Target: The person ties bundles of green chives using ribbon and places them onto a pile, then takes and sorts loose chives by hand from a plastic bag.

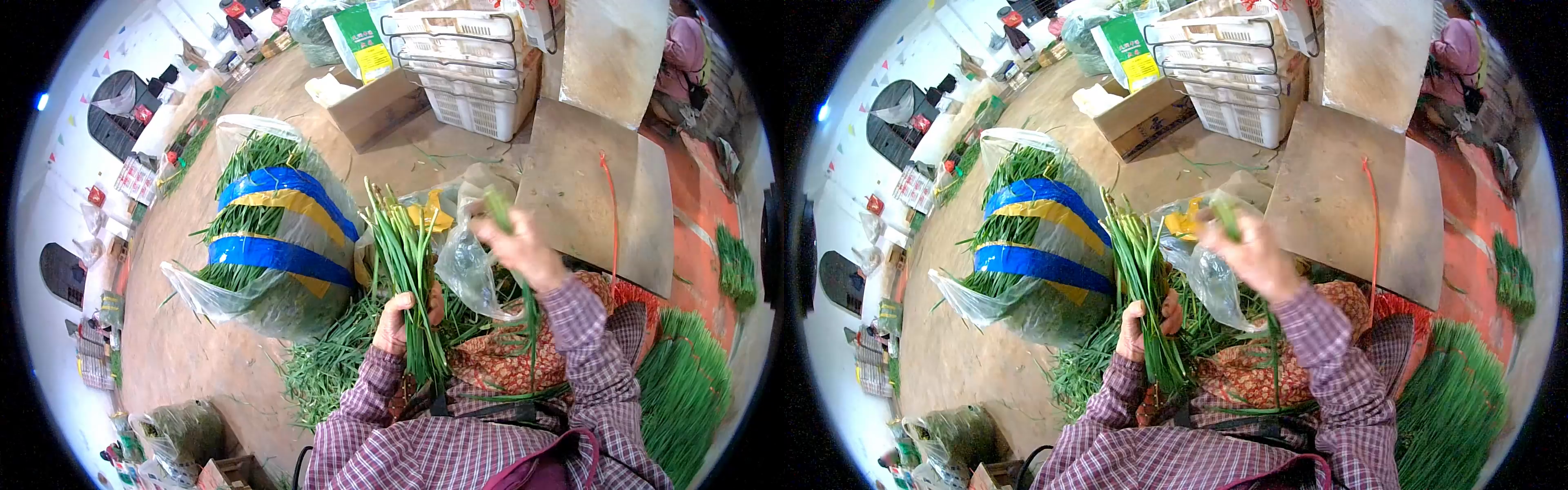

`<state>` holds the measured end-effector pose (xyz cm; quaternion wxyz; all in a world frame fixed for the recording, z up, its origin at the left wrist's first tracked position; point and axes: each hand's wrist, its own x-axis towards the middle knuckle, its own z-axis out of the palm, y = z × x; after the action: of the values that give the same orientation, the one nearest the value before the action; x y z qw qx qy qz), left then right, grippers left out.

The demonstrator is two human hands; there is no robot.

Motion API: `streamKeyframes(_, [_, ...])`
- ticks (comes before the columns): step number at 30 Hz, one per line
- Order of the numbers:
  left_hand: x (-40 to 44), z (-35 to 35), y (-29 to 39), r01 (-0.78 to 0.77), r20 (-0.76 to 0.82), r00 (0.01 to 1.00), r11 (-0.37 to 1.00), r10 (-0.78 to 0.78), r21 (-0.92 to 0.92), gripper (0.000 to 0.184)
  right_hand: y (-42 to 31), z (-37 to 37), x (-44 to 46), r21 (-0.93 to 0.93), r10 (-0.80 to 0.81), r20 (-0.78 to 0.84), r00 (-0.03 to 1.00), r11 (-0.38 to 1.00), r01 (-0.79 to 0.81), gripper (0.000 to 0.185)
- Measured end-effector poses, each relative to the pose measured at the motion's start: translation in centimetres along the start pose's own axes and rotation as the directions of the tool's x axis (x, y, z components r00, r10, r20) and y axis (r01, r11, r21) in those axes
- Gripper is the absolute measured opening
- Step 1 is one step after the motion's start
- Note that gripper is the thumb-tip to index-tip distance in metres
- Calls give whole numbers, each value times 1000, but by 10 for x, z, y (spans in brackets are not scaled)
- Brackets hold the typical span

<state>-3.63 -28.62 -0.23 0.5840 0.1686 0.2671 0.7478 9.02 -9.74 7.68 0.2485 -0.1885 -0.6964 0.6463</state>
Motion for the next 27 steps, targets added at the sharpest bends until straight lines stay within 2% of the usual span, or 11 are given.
streamKeyframes(1, [0,1,0,13,-3,1000,1000,-13,8,51,-3,15,0,-199,-124,19,992,972,126,31])
streamKeyframes(3, [-1,0,0,25,-27,999,1000,-25,11,49,2,32,5,-158,-271,78,959,947,281,27])
streamKeyframes(7, [-2,1,7,66,-10,998,995,-65,81,46,-9,33,6,-239,-232,83,969,940,245,23])
streamKeyframes(10, [-2,-6,9,110,54,992,992,-113,61,45,-4,21,12,-460,-452,-21,892,797,393,19])
streamKeyframes(19, [-5,-20,11,68,161,986,993,-52,-92,47,-4,-17,20,-580,-564,-198,802,727,368,22])
streamKeyframes(21, [-7,-22,12,50,175,984,993,-32,-103,47,-13,-34,18,-415,-246,-404,881,908,63,23])
streamKeyframes(22, [-10,-23,13,38,155,988,993,-21,-110,45,-22,-47,18,-470,-348,-444,825,875,116,24])
streamKeyframes(23, [-13,-25,14,26,138,990,993,-10,-116,44,-20,-46,18,-468,-347,-443,827,876,116,24])
streamKeyframes(25, [-13,-28,12,27,163,987,990,-5,-138,46,-9,-41,17,-570,-375,-249,893,802,178,25])
streamKeyframes(26, [-13,-26,11,21,142,990,988,0,-152,48,0,-28,19,-488,-480,-140,866,794,361,29])
streamKeyframes(27, [-13,-25,11,15,119,993,986,5,-167,51,-3,-14,12,-555,-315,-56,948,799,233,33])
